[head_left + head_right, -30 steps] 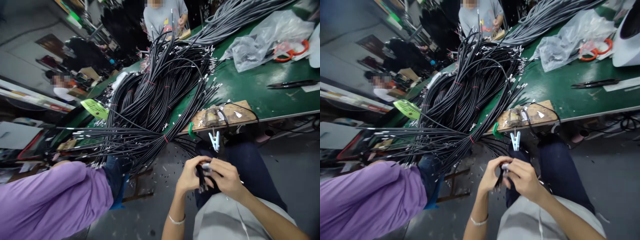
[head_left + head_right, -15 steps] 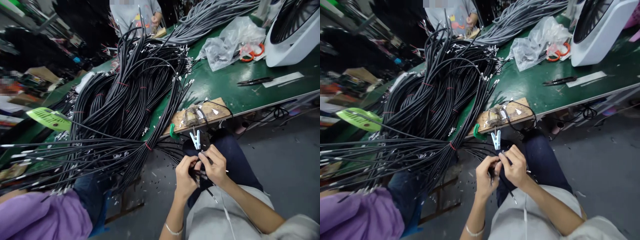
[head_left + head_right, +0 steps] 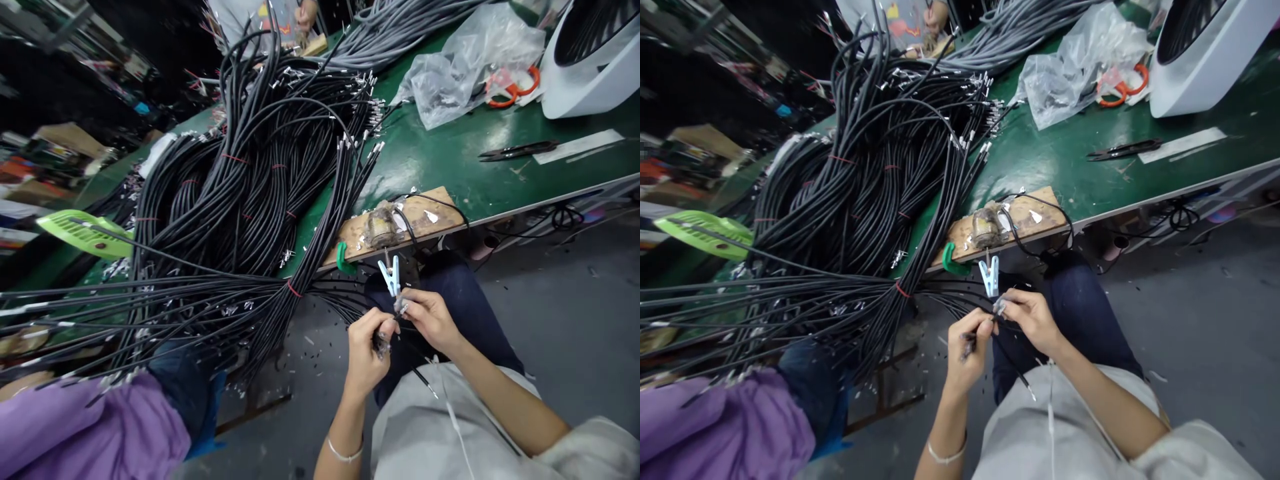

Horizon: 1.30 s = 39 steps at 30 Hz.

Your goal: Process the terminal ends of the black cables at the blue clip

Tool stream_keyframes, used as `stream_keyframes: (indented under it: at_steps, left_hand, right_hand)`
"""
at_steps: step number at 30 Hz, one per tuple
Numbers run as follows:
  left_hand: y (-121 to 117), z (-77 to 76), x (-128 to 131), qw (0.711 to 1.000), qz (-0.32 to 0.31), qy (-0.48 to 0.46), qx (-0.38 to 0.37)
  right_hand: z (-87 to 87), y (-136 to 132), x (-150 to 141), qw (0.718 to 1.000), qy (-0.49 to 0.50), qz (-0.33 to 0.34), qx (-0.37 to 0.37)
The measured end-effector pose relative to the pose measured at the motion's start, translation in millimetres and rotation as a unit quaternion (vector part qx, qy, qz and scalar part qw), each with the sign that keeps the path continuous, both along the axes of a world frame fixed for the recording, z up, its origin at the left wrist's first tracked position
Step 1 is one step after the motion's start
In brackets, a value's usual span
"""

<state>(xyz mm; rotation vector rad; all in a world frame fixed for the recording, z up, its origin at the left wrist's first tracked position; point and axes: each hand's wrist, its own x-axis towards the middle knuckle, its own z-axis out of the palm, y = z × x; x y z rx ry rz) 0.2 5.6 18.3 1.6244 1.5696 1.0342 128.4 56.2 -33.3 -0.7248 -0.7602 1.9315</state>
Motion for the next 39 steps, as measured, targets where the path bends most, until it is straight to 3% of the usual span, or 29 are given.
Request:
stream_keyframes:
  at_steps: [7,10,16,20,22,25,27,30,32,36,39]
  left_hand:
    - [2.3,5.7,-2.5,0.999,-0.002,-0.023,-0.049]
    - [4.6,7.6,-3.9,0.998,-0.007,-0.028,-0.063]
    - [4.1,7.6,-5.2,0.999,-0.02,0.018,-0.017]
    - [3.6,7.7,-5.6,1.0,0.001,0.017,-0.013]
    - [5.7,8.3,-7.9,1.0,-0.003,-0.019,-0.015]
    - [10.2,8.8,-12.9,0.995,-0.033,-0.095,0.0]
    - [12.3,8.8,-15.2,0.992,-0.037,-0.12,0.012]
    - [12.5,9.3,-15.8,0.994,-0.026,-0.108,0.008]
    - [11.7,9.8,-14.9,0.995,-0.017,-0.093,0.007]
    - [11.9,8.9,-14.3,0.994,0.002,-0.097,0.05]
    - [16.0,6.2,-15.2,0.99,0.015,-0.109,0.086]
  right_hand:
    - [7.6,0.6,5.5,0.995,-0.031,0.015,0.098]
    - [13.1,0.9,3.4,0.987,-0.061,-0.02,0.144]
    - [12.3,-13.0,-13.7,0.995,-0.047,-0.089,0.0]
    - [15.8,-14.8,-10.6,0.945,-0.196,-0.217,0.149]
    - [19.5,-9.6,-5.4,0.951,-0.174,-0.18,0.183]
    - [24.5,2.0,2.3,0.997,0.003,0.01,0.074]
    - [25.4,10.2,7.4,0.988,0.08,0.133,-0.015]
    - [22.8,23.9,14.6,0.965,0.06,0.25,-0.057]
    - [20.7,34.5,16.3,0.968,0.02,0.244,-0.058]
    - [24.8,54.3,7.5,0.992,0.01,0.122,-0.043]
    - [33.1,61.5,-2.6,0.992,0.035,0.122,-0.018]
